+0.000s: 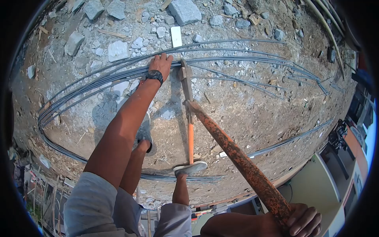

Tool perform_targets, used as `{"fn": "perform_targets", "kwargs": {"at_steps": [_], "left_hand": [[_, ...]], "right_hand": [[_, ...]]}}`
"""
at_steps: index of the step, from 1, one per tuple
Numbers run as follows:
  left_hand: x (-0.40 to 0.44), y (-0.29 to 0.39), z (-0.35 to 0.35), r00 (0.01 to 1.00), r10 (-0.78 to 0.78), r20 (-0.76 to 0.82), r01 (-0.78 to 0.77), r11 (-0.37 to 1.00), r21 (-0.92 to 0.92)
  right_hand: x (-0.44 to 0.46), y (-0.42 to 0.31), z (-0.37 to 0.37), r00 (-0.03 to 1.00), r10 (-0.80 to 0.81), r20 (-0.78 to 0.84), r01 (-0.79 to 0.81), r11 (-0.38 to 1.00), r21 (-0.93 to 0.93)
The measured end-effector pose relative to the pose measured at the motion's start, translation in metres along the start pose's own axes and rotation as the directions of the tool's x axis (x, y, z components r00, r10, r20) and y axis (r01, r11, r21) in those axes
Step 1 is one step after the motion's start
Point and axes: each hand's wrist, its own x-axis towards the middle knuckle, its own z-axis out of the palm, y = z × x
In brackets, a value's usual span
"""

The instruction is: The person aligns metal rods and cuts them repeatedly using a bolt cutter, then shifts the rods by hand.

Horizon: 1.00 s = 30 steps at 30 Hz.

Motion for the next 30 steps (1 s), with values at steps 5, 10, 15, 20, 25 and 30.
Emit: {"fn": "perform_targets", "kwargs": {"at_steps": [5,10,15,20,25,30], "left_hand": [[0.001,0.001,0.006,0.997,0.064,0.047,-0.062,0.997,-0.045],[0.007,-0.026,-0.012,0.987,0.125,0.103,-0.102,0.975,-0.199],[0.018,-0.035,-0.019,0.959,0.122,0.256,-0.039,0.952,-0.304],[0.02,-0.03,-0.016,0.935,0.083,0.344,0.009,0.966,-0.258],[0.016,-0.028,-0.018,0.938,0.027,0.345,0.065,0.966,-0.251],[0.008,-0.025,-0.016,0.945,-0.001,0.327,0.1,0.953,-0.286]], "right_hand": [[0.006,-0.009,-0.031,0.982,0.072,0.174,-0.094,0.988,0.125],[0.004,-0.001,-0.026,0.999,-0.045,-0.015,0.043,0.992,-0.123],[0.003,-0.007,-0.011,0.998,0.048,0.035,-0.046,0.998,-0.037],[-0.013,-0.014,-0.026,1.0,-0.004,0.01,0.006,0.988,-0.157],[-0.03,-0.049,-0.099,0.998,-0.036,-0.048,-0.01,0.68,-0.733],[-0.032,-0.019,-0.024,0.991,-0.024,0.135,0.03,0.998,-0.046]]}}
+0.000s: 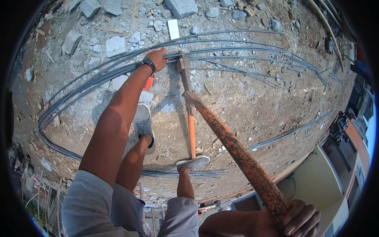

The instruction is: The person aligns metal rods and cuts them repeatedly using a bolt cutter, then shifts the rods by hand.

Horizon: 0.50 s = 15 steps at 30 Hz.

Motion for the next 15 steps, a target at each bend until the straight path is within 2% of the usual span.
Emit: {"fn": "perform_targets", "kwargs": {"at_steps": [1,2,3,5,6,7,9,11,12,13,15], "left_hand": [[-0.003,0.003,-0.002,1.0,-0.012,0.013,0.012,1.0,-0.015],[-0.005,0.006,-0.005,0.999,-0.022,0.029,0.023,0.999,-0.022],[-0.006,0.009,-0.007,1.0,-0.014,0.025,0.014,1.0,-0.015],[-0.012,0.009,-0.01,1.0,-0.021,0.009,0.021,1.0,0.004],[-0.017,0.01,-0.012,1.0,0.0,-0.006,0.0,0.999,0.039],[-0.021,0.007,-0.013,1.0,-0.029,-0.012,0.029,0.999,0.019],[-0.018,0.011,-0.008,0.999,-0.032,-0.002,0.032,0.998,-0.047],[-0.017,0.003,0.003,1.0,-0.009,0.0,0.009,0.999,-0.043],[-0.025,0.002,0.008,0.984,0.106,-0.142,-0.091,0.99,0.11],[-0.046,0.006,0.015,0.941,0.236,-0.241,-0.166,0.946,0.277],[-0.1,0.041,0.015,0.96,0.109,-0.257,-0.023,0.948,0.316]], "right_hand": [[-0.011,0.0,0.013,0.993,-0.023,-0.12,0.016,0.998,-0.057],[-0.031,-0.005,0.008,0.981,-0.028,-0.194,0.03,1.0,0.008],[-0.057,-0.014,0.003,0.942,0.02,-0.334,-0.026,1.0,-0.014],[-0.129,-0.031,-0.04,0.901,0.13,-0.415,-0.227,0.955,-0.193],[-0.167,-0.047,-0.062,0.84,0.293,-0.457,-0.407,0.897,-0.173],[-0.179,-0.062,-0.066,0.709,0.46,-0.535,-0.61,0.78,-0.137],[-0.206,-0.079,-0.091,0.763,0.409,-0.501,-0.633,0.631,-0.448],[-0.198,-0.066,-0.076,0.744,0.406,-0.531,-0.586,0.778,-0.226],[-0.194,-0.064,-0.071,0.724,0.421,-0.547,-0.555,0.826,-0.099],[-0.198,-0.072,-0.077,0.734,0.47,-0.49,-0.574,0.815,-0.077],[-0.209,-0.079,-0.092,0.752,0.55,-0.364,-0.597,0.802,-0.021]]}}
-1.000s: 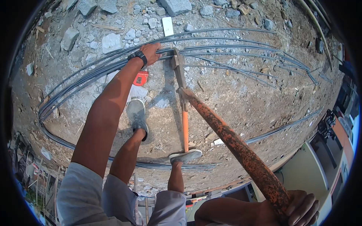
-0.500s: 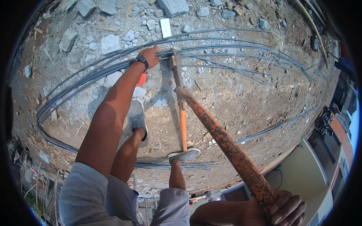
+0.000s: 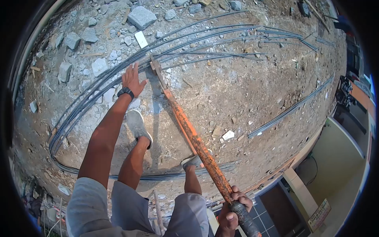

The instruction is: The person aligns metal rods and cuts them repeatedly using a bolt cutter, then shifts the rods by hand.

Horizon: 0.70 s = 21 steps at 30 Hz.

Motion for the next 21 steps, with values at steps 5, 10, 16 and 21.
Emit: {"fn": "perform_targets", "kwargs": {"at_steps": [5,10,16,21], "left_hand": [[-0.17,0.115,-0.094,0.971,0.229,-0.063,-0.213,0.721,-0.66],[-0.323,0.294,-0.299,0.711,0.586,-0.388,-0.514,0.055,-0.856],[-0.416,0.433,-0.346,0.62,0.521,-0.587,-0.683,-0.011,-0.731],[-0.473,0.426,-0.26,0.661,0.472,-0.584,-0.676,0.035,-0.736]], "right_hand": [[-0.004,-0.058,-0.022,0.987,-0.121,0.101,0.119,0.993,0.019],[-0.001,-0.132,-0.097,0.896,-0.32,0.308,0.217,0.921,0.325],[-0.054,-0.109,-0.127,0.965,-0.17,0.198,0.102,0.944,0.314],[-0.096,-0.002,-0.216,0.734,0.202,0.648,-0.218,0.974,-0.058]]}}
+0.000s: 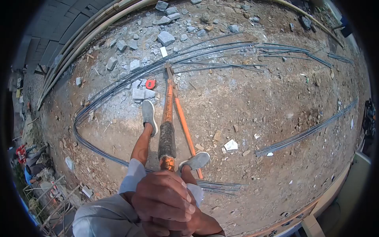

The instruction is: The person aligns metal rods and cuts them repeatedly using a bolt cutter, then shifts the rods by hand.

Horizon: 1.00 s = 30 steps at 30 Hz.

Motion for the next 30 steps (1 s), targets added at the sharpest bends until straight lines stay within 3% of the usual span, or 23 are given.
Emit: {"fn": "perform_targets", "kwargs": {"at_steps": [2,4,7,9,10,11,12,13,14,15,16,17,18,19,20,22,24,27,28,30], "left_hand": [[-0.078,-0.019,0.036,1.0,0.022,-0.003,-0.022,1.0,0.023],[-0.093,-0.025,0.05,1.0,-0.003,-0.017,0.002,0.999,-0.037],[-0.07,-0.003,0.024,0.986,-0.164,-0.001,0.159,0.954,-0.254],[-0.061,0.003,0.013,0.935,-0.351,-0.052,0.274,0.807,-0.522],[-0.052,0.004,0.012,0.904,-0.409,-0.127,0.304,0.822,-0.482],[-0.045,0.004,0.015,0.861,-0.467,-0.2,0.344,0.826,-0.448],[-0.039,-0.001,0.02,0.835,-0.471,-0.285,0.44,0.882,-0.167],[-0.035,-0.005,0.029,0.814,-0.45,-0.368,0.521,0.845,0.12],[-0.036,-0.006,0.036,0.801,-0.407,-0.439,0.578,0.718,0.388],[-0.033,0.0,0.037,0.733,-0.467,-0.495,0.674,0.597,0.436],[-0.027,0.006,0.039,0.662,-0.509,-0.55,0.749,0.461,0.476],[-0.025,0.009,0.043,0.592,-0.533,-0.605,0.802,0.313,0.509],[-0.033,0.0,0.04,0.32,-0.739,-0.593,0.946,0.282,0.159],[-0.04,-0.015,0.033,0.045,-0.887,-0.459,0.97,0.149,-0.192],[-0.041,-0.024,0.035,-0.089,-0.91,-0.405,0.863,0.133,-0.487],[-0.047,-0.035,0.035,-0.225,-0.929,-0.294,0.693,0.059,-0.719],[-0.054,-0.047,0.033,-0.27,-0.929,-0.252,0.721,-0.022,-0.693],[-0.077,-0.064,0.05,-0.252,-0.875,-0.413,0.768,0.079,-0.636],[-0.103,-0.087,0.052,-0.241,-0.888,-0.393,0.757,0.081,-0.648],[-0.114,-0.066,0.06,-0.306,-0.895,-0.324,0.748,-0.016,-0.664]], "right_hand": [[-0.011,0.032,-0.01,0.977,-0.096,0.189,0.101,0.995,-0.017],[-0.018,0.036,-0.017,0.944,-0.15,0.295,0.163,0.986,-0.022],[-0.018,-0.012,-0.02,0.904,-0.281,0.322,0.318,0.945,-0.07],[-0.021,-0.054,-0.018,0.899,-0.339,0.275,0.391,0.907,-0.158],[-0.023,-0.075,-0.014,0.917,-0.323,0.233,0.373,0.903,-0.214],[-0.026,-0.094,-0.008,0.972,-0.163,0.169,0.198,0.957,-0.214],[-0.028,-0.112,-0.001,0.995,0.002,0.1,0.017,0.981,-0.195],[-0.03,-0.123,0.003,0.968,0.242,0.067,-0.237,0.969,-0.069],[-0.027,-0.123,0.005,0.89,0.447,0.091,-0.446,0.894,-0.039],[-0.023,-0.124,0.007,0.768,0.631,0.11,-0.633,0.774,-0.021],[-0.008,-0.137,0.011,0.623,0.769,0.14,-0.761,0.638,-0.117],[0.008,-0.16,0.018,0.56,0.824,0.09,-0.774,0.559,-0.299],[0.012,-0.133,0.013,0.592,0.803,0.066,-0.761,0.584,-0.281],[0.014,-0.129,0.018,0.645,0.764,-0.001,-0.717,0.605,-0.347],[0.012,-0.126,0.027,0.687,0.724,-0.058,-0.677,0.61,-0.411],[0.01,-0.105,0.034,0.739,0.666,-0.099,-0.62,0.615,-0.487],[0.004,-0.077,0.024,0.762,0.642,-0.081,-0.581,0.625,-0.521],[-0.004,-0.085,0.025,0.802,0.587,-0.109,-0.555,0.666,-0.498],[-0.008,-0.084,0.021,0.799,0.596,-0.076,-0.564,0.699,-0.44],[-0.027,-0.043,0.019,0.878,0.449,-0.165,-0.473,0.761,-0.444]]}}
